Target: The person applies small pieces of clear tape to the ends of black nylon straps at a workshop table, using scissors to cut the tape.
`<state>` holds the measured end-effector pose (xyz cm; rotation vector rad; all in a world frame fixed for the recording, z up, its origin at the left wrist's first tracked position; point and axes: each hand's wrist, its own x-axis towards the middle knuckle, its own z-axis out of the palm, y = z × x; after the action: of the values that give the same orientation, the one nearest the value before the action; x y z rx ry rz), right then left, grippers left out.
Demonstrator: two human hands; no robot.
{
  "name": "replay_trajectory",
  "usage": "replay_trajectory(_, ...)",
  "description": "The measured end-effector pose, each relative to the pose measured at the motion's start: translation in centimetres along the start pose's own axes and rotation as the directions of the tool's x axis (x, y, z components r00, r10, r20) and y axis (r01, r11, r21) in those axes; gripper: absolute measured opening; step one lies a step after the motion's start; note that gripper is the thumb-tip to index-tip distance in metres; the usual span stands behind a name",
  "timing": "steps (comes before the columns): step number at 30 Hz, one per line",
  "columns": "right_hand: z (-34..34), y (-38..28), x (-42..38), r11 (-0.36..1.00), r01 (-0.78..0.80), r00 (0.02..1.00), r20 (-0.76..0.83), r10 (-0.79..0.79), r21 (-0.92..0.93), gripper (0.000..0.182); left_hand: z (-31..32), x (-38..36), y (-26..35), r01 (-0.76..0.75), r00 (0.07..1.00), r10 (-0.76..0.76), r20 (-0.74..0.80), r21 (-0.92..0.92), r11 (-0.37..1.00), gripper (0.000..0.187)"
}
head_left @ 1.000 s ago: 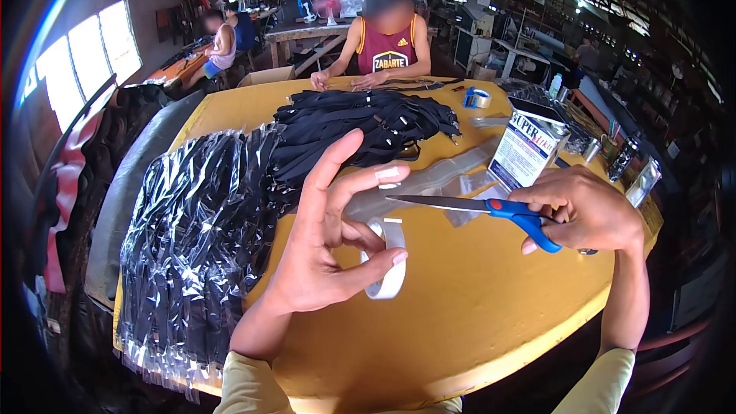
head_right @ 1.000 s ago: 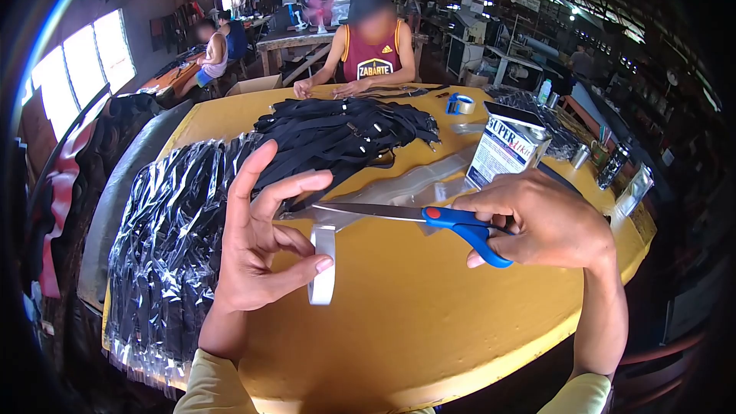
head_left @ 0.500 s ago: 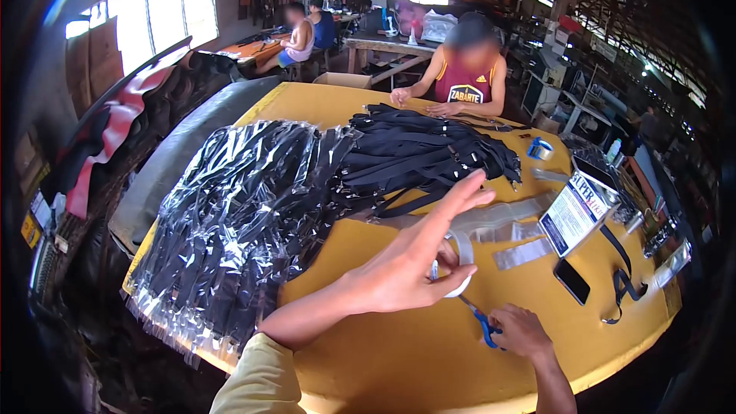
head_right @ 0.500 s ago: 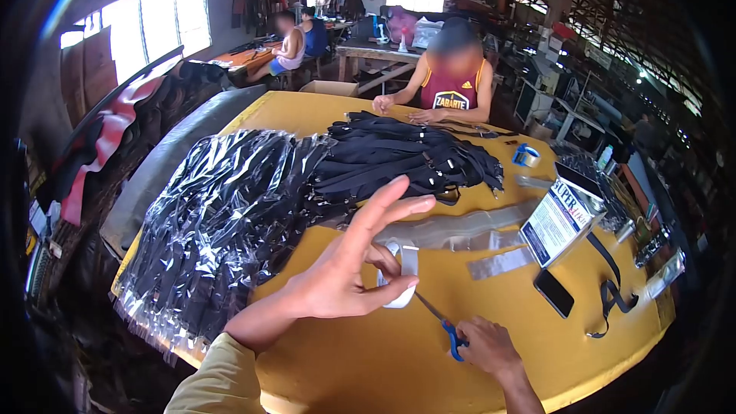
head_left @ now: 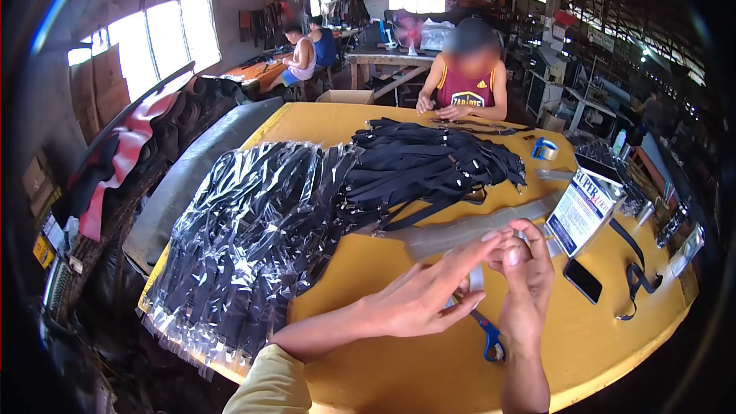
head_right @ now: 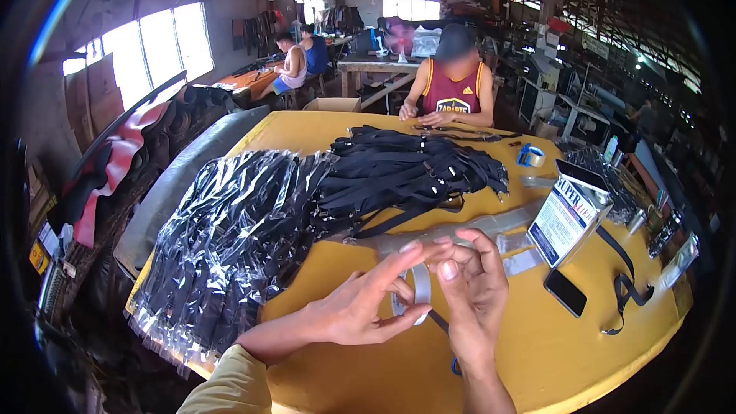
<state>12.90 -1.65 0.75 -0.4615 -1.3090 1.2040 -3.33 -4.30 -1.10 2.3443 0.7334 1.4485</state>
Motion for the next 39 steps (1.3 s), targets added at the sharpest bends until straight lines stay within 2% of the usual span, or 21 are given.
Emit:
replay_trajectory(1,0.2,0.0,-0.1,0.997,-0.017,1.0,-0.001,0.017,0.074,0.04,0.0,0.1,0.1,0.0,1.0,0.0,-0.003,0.003,1.0,0.098)
replay_trajectory(3,0.6,-0.1,-0.1,0.997,-0.002,0.999,-0.037,0.005,0.074,0.038,0.0,0.0,0.6,0.014,1.0,-0.013,-0.006,0.083,0.996,0.098)
replay_trajectory(9,0.8,-0.1,-0.2,1.0,0.017,0.996,-0.084,-0.015,0.022,0.037,0.2,0.1,0.0,-0.022,1.0,0.023,-0.01,0.039,0.999,0.097)
replay_trajectory(12,0.4,0.2,-0.4,0.999,0.0,0.995,-0.097,0.003,0.033,0.037,0.3,-0.1,0.0,0.005,1.0,-0.006,0.005,0.035,0.999,0.096)
replay_trajectory(17,-0.5,0.9,-0.7,0.999,0.041,0.997,-0.065,-0.04,0.017,0.038,0.1,0.4,0.4,-0.021,1.0,0.021,-0.001,0.007,1.0,0.097)
replay_trajectory(21,0.3,-0.1,-0.6,0.997,0.032,0.993,-0.115,-0.023,0.073,0.039,0.1,0.1,0.3,0.001,1.0,-0.001,-0.003,0.026,1.0,0.097)
replay_trajectory(23,0.0,-0.3,-0.7,0.982,0.008,1.0,0.018,-0.011,0.191,0.04,0.1,0.1,0.3,-0.001,1.0,0.001,-0.002,0.036,0.999,0.097)
replay_trajectory(29,0.3,0.7,-0.6,0.991,0.044,0.998,-0.049,-0.038,0.127,0.038,0.1,0.0,0.2,-0.008,1.0,0.007,0.02,0.077,0.997,0.097)
replay_trajectory(34,-0.1,0.8,-0.5,0.992,0.047,0.999,-0.016,-0.046,0.114,0.037,-0.2,0.2,0.6,0.026,0.999,-0.028,0.035,0.06,0.998,0.097)
replay_trajectory(36,0.0,0.7,-0.5,0.993,0.051,0.999,-0.009,-0.051,0.108,0.038,-0.1,0.2,0.2,-0.051,0.999,0.052,-0.003,0.075,0.996,0.099)
replay_trajectory(38,-0.1,0.4,-0.6,0.978,-0.002,1.0,0.002,0.002,0.21,0.041,0.1,0.2,0.1,-0.032,0.999,0.032,0.004,0.048,0.998,0.1)
replay_trajectory(39,-0.4,0.3,-0.6,0.982,0.011,0.999,-0.034,-0.004,0.188,0.041,0.0,0.2,-0.1,-0.006,1.0,0.006,0.004,0.042,0.999,0.102)
